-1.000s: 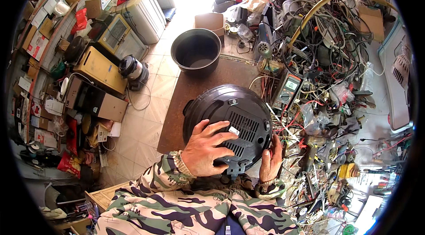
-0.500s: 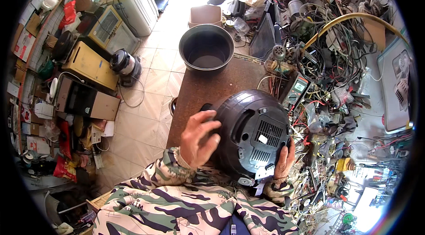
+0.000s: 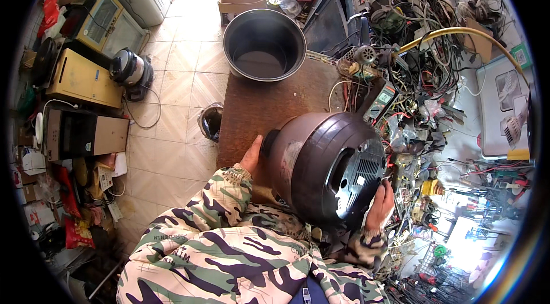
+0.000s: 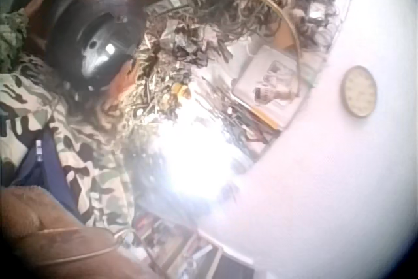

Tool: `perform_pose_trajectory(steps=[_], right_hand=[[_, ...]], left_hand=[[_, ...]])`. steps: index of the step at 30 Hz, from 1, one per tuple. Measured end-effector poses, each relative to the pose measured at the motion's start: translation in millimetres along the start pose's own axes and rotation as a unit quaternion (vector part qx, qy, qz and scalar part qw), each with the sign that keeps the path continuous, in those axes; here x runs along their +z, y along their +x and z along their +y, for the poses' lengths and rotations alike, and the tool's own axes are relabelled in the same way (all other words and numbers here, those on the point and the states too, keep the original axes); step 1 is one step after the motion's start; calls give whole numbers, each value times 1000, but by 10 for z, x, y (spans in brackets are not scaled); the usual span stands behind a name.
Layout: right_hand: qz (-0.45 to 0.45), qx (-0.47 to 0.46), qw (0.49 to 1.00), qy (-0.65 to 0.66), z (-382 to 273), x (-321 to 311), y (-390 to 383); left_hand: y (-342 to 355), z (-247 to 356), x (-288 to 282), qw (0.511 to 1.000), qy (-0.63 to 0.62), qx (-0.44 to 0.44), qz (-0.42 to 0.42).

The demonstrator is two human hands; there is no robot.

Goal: The person repairs a rice cooker by manipulating internal wires and components with a screwdriver. They then reassemble the unit by securing the bottom cover and placing the inner pot back inside.

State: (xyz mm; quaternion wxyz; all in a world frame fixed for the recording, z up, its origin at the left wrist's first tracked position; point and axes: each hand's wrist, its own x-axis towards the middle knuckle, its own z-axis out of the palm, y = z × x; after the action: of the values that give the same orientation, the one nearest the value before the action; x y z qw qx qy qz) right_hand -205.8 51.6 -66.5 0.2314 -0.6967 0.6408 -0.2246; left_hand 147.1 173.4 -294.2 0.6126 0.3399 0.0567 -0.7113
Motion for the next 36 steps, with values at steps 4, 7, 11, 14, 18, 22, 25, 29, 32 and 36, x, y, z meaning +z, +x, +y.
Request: perform_pose_trajectory(steps=[4,7,11,14,18,22,25,29,32,36], right_hand=[[34,-111,993,7,-830,-51,-503],[-46,-157,985,-45,-1243,98,-793],[-89,-163,966,-180,-1441,326,-842],[-75,-170,966,-181,-1390,373,-806],[-75,-159,969,-176,-1338,376,-764],[-75,-153,971,-169,-1240,313,-742],[-79,-146,973,-160,-1067,189,-670],[-63,-90,993,-37,-793,-20,-473],[-62,-73,995,-15,-516,-207,-381],[-68,-49,993,77,3,-389,-288]], left_hand=[[-338,350,560,996,-66,-63,22],[-201,249,357,995,-71,-66,1],[-57,233,268,999,-12,-38,23],[118,165,172,996,-67,-66,-7],[319,58,13,987,-104,-120,24],[208,93,221,988,-86,-121,50],[132,72,332,986,-76,-137,48],[-94,195,728,994,-36,-105,-3],[-134,216,909,996,1,-82,-46],[9,34,986,996,41,-75,-9]])
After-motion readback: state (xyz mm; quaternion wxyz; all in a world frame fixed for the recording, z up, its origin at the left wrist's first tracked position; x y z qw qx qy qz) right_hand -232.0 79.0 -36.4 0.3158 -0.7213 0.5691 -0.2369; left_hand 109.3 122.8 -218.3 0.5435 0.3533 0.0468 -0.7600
